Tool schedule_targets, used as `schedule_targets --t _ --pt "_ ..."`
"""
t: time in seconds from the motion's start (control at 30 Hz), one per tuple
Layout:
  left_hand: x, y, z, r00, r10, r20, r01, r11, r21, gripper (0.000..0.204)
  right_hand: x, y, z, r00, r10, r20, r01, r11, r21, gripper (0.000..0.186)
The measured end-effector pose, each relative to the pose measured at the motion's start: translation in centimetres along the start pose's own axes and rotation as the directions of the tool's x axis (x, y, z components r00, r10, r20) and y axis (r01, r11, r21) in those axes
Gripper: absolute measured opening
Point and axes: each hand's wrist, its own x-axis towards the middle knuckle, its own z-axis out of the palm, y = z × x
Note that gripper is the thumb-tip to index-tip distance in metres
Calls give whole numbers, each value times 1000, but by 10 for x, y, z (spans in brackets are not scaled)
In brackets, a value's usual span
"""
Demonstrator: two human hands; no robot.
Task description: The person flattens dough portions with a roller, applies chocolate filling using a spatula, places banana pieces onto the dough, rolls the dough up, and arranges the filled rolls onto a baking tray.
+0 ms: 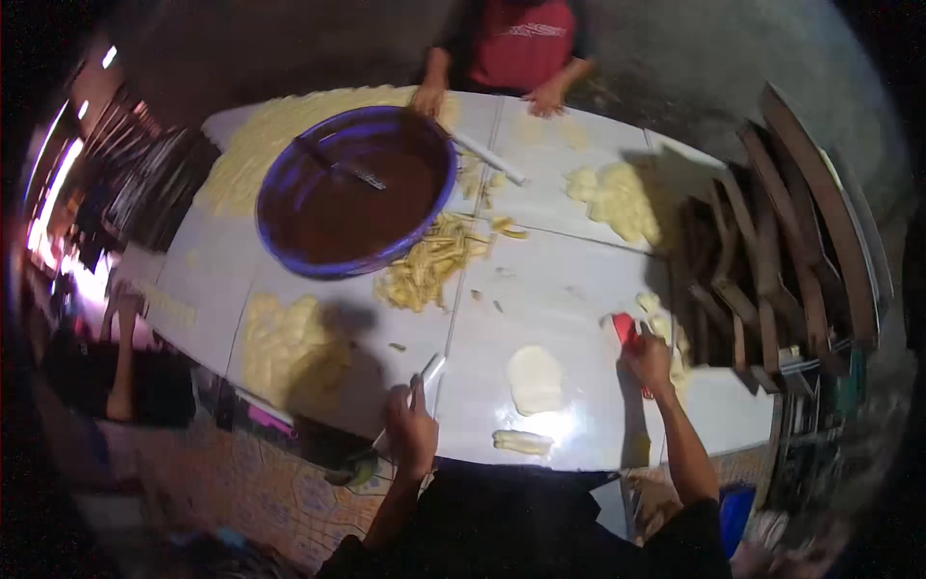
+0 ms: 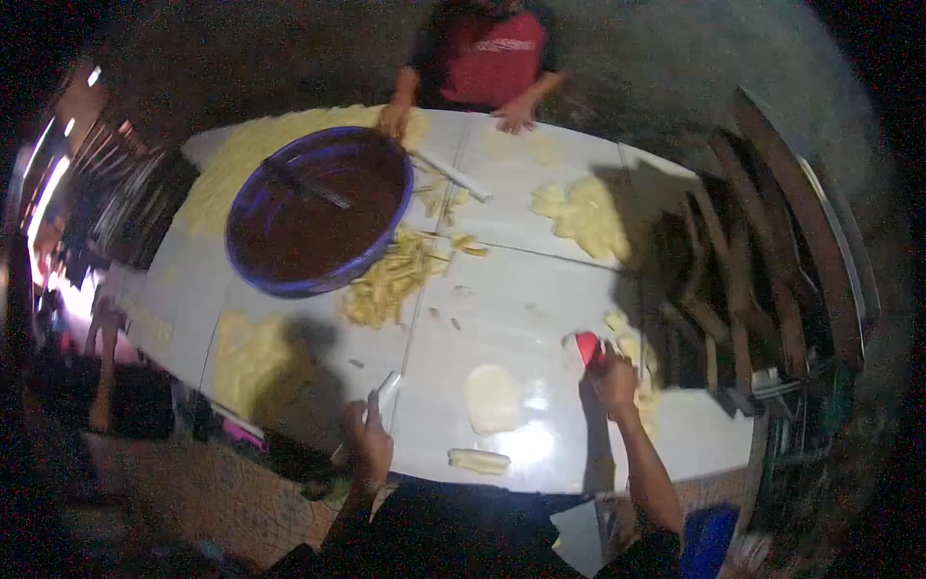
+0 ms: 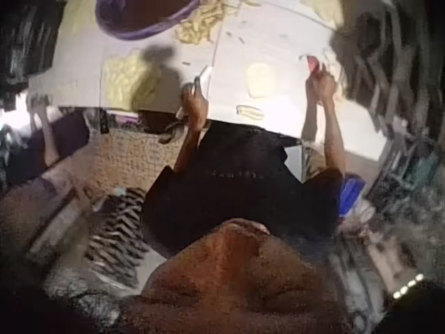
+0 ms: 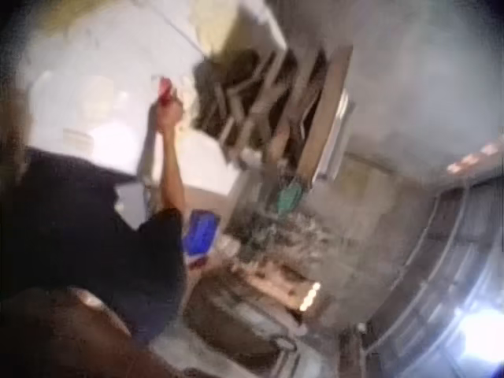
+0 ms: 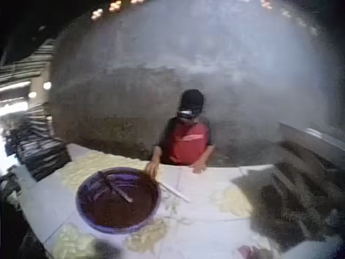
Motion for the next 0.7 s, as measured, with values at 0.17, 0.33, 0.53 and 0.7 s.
schedule_targets --t 0.17,0.33,0.53,0.7 --pt "-26 -13 -6 971 -220 -91 227 971 74 66 5 -39 3 963 -256 85 211 911 355 54" --pt "-9 -12 -8 954 -248 -167 274 949 156 57 46 -109 -29 923 -202 327 9 861 508 32" --pt "-14 -16 3 948 -257 -189 281 953 115 52 173 -340 -136 745 -614 261 507 776 376 45" --pt "-4 -24 11 934 -129 -332 183 973 138 41 233 -468 -51 502 -844 189 863 502 -51 17"
